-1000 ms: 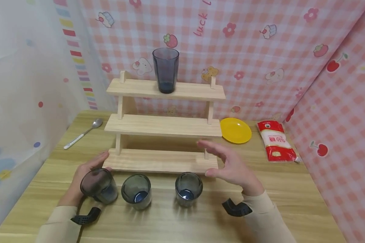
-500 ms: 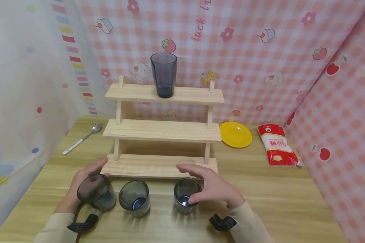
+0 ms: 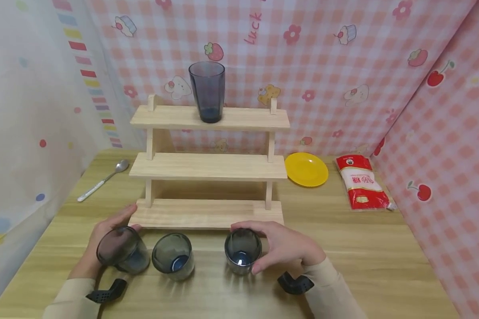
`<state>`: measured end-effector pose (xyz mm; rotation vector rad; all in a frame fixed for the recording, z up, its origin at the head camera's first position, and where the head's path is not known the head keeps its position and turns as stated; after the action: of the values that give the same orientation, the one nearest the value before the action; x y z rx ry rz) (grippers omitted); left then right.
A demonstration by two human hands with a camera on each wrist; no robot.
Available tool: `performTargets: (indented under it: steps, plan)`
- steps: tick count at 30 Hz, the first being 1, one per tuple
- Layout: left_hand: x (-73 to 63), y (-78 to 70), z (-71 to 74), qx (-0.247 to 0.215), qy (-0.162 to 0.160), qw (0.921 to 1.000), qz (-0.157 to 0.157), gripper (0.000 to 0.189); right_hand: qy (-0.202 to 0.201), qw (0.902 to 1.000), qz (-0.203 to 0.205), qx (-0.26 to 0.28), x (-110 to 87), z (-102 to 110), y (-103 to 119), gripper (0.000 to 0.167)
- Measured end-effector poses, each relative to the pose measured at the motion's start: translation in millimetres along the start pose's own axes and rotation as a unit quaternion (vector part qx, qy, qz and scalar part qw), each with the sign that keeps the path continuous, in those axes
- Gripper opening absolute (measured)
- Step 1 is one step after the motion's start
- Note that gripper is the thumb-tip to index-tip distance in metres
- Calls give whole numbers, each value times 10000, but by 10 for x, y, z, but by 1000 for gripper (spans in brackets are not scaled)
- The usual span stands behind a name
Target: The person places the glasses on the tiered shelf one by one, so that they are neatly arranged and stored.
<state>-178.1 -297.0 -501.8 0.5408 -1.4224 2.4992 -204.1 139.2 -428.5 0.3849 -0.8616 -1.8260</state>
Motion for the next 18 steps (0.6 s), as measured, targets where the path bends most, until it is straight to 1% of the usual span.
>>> performTargets:
  steps: [3,6,9,14,17,18]
  plan:
    - [7,-1,-4,-20,-69,9999,-101,56,56,10000,-17,-7,10,20,26,98]
    - [6,2,-8,-29,-92,9997,-220,56,73,10000,-51,-9,16,16,42,96]
    - [9,16,-4,16,-79,9998,-191,55,66,10000,-28,-38,19,0,41,95]
    - [16,31,6,42,-9,10000,1,55,21,10000,19,0,25,-8,0,96]
    - [15,26,9,-4,13,10000,13,55,23,9999,97,-32,27,-12,-14,96]
    - [12,25,11,-5,1,10000,-36,55,30,9999,105,-43,29,-15,-15,95]
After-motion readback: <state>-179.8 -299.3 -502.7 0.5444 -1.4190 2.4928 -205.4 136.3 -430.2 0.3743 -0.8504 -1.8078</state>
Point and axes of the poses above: each hand's wrist, its own x-axis towards the middle knuckle, its own z-axis out of the back of the hand, y = z × x, the point moved 3 cm from there along x, towards the middle knuckle, and after that the axes turned 13 degrees about -x, right-handed, at the moved point
